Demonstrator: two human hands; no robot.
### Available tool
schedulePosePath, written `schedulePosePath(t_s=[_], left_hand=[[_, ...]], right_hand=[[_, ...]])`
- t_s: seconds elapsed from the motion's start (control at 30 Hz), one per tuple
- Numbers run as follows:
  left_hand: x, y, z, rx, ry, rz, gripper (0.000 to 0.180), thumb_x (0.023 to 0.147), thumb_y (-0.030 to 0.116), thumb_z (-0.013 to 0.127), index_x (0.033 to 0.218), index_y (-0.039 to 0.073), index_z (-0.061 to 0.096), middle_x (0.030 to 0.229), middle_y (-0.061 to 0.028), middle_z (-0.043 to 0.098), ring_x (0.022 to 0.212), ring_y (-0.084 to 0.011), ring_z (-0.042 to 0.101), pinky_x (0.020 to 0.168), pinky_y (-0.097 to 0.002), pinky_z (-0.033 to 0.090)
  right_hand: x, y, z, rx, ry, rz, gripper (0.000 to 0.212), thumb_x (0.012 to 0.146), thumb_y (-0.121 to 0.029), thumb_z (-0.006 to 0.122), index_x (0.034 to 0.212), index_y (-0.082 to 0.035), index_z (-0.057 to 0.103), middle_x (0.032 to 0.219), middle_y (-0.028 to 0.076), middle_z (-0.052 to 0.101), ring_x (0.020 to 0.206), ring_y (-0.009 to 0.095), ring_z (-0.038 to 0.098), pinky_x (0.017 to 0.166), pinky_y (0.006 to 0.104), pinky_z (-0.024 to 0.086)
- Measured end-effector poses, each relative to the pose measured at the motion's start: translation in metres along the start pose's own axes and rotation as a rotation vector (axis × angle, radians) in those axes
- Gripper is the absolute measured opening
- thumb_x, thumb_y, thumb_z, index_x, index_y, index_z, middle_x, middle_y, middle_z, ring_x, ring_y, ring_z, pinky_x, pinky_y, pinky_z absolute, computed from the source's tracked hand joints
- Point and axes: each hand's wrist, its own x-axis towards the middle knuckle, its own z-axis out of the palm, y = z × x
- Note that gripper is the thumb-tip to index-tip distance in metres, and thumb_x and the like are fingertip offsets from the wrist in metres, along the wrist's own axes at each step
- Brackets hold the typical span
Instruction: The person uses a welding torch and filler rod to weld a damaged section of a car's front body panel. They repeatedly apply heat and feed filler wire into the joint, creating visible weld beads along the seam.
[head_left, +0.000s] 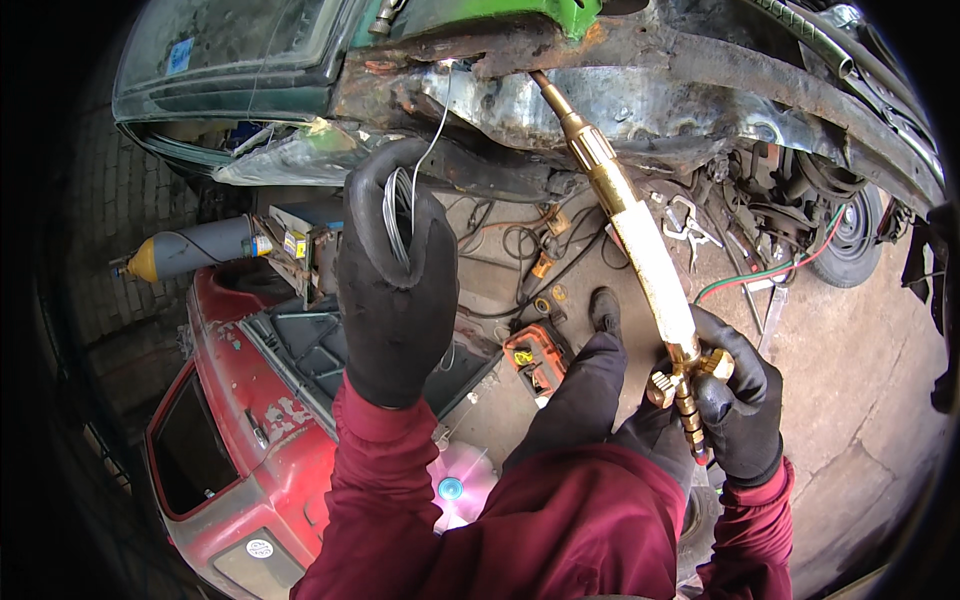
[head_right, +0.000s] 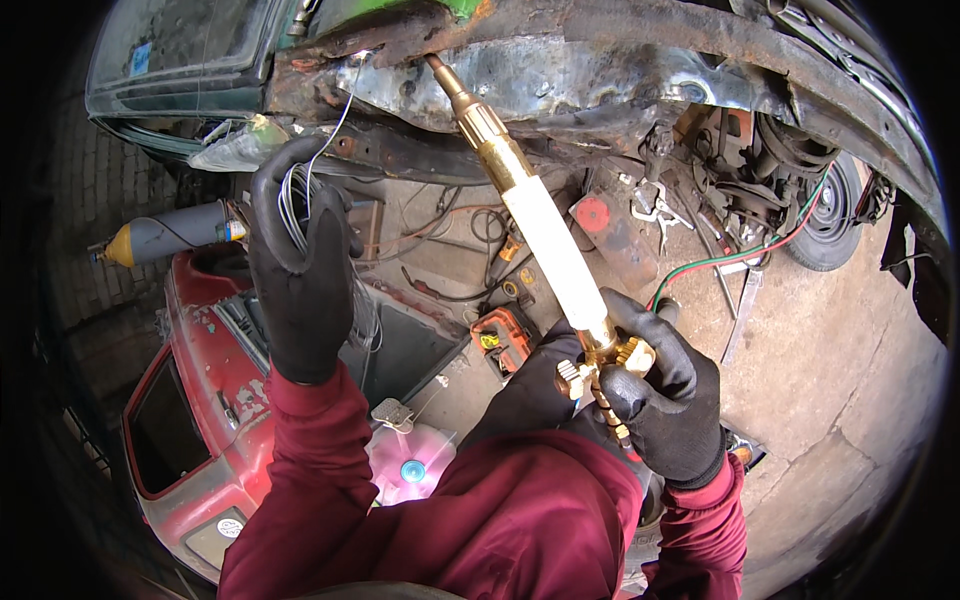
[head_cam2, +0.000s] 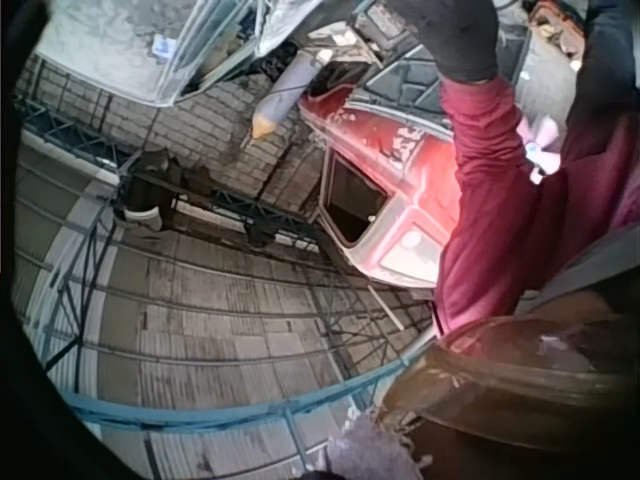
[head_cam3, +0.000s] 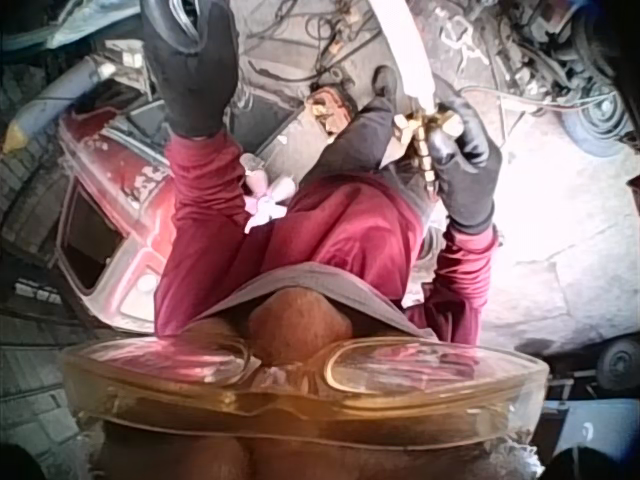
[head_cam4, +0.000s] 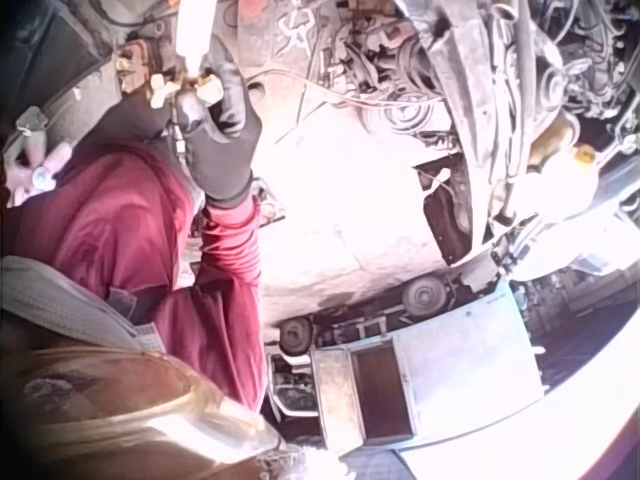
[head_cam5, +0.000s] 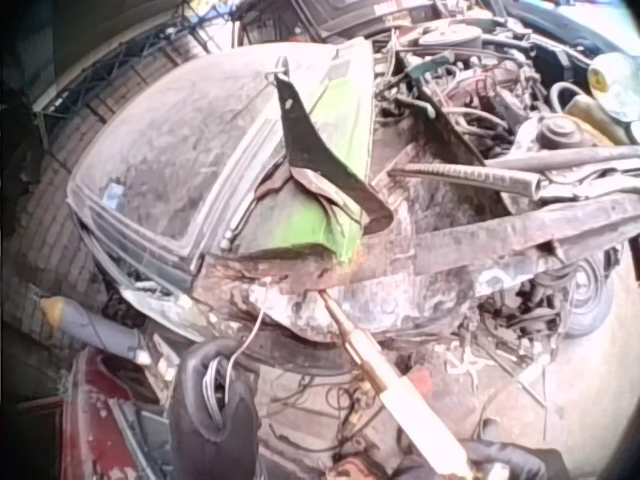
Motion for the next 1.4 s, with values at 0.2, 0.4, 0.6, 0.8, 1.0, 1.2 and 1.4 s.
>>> schedulePosePath(t_s=[0.2,0.4,0.6,0.8,1.0,1.2,1.4], left_hand=[[0.0,-0.002,0.002,-0.061,0.012,-0.035,0.038,0.102,-0.008,0.058,0.139,-0.004,0.06,0.123,-0.0139,0.067,0.091,-0.0164,0.065,0.082,-0.0317,0.055],[0.001,-0.003,0.001,-0.024,0.016,-0.005,0.037,0.101,-0.009,0.057,0.137,-0.005,0.061,0.127,-0.0152,0.066,0.097,-0.0194,0.067,0.087,-0.0327,0.056],[0.001,-0.002,0.0,0.031,-0.002,0.014,0.034,0.1,-0.009,0.058,0.134,-0.007,0.061,0.131,-0.0171,0.066,0.102,-0.0219,0.07,0.089,-0.0336,0.057],[0.0,0.002,0.002,-0.042,0.009,-0.038,0.033,0.103,-0.008,0.058,0.135,-0.005,0.062,0.126,-0.0142,0.067,0.094,-0.017,0.066,0.083,-0.0314,0.055],[0.0,0.002,0.002,-0.068,0.009,-0.068,0.034,0.106,-0.005,0.057,0.139,-0.002,0.06,0.119,-0.0114,0.067,0.09,-0.0139,0.063,0.079,-0.0301,0.053],[0.0,-0.001,0.002,-0.049,0.013,-0.036,0.034,0.106,-0.004,0.057,0.14,-0.002,0.06,0.116,-0.0114,0.066,0.091,-0.0151,0.063,0.081,-0.0313,0.053],[-0.001,0.0,0.0,-0.099,-0.007,-0.069,0.035,0.106,-0.004,0.057,0.14,-0.002,0.06,0.113,-0.0095,0.065,0.089,-0.013,0.06,0.079,-0.03,0.052]], right_hand=[[-0.003,-0.007,0.001,0.048,-0.002,0.086,0.056,0.105,-0.025,0.066,0.147,0.01,0.06,0.108,0.015,0.076,0.09,0.021,0.077,0.082,0.0344,0.063],[-0.002,-0.013,-0.002,0.086,-0.048,0.116,0.06,0.102,-0.013,0.074,0.157,0.003,0.057,0.117,0.013,0.076,0.082,0.012,0.07,0.068,0.0261,0.056],[-0.006,-0.016,0.002,0.042,-0.005,0.119,0.054,0.099,-0.015,0.057,0.148,0.008,0.061,0.106,0.013,0.078,0.081,0.015,0.075,0.067,0.0271,0.061],[-0.004,-0.012,-0.001,0.139,-0.053,0.094,0.066,0.103,-0.025,0.078,0.159,0.003,0.055,0.111,0.012,0.075,0.078,0.012,0.068,0.065,0.0266,0.054],[-0.006,-0.007,-0.004,0.145,-0.072,0.08,0.067,0.103,-0.027,0.078,0.158,0.005,0.056,0.112,0.011,0.075,0.08,0.011,0.067,0.067,0.0263,0.054],[-0.004,-0.006,-0.004,0.067,-0.057,0.014,0.067,0.103,-0.028,0.079,0.157,0.005,0.057,0.118,0.011,0.074,0.085,0.011,0.068,0.073,0.0264,0.056],[-0.006,-0.01,-0.005,0.037,-0.049,0.037,0.067,0.103,-0.03,0.079,0.156,0.005,0.057,0.119,0.01,0.073,0.085,0.011,0.068,0.072,0.0263,0.055]])
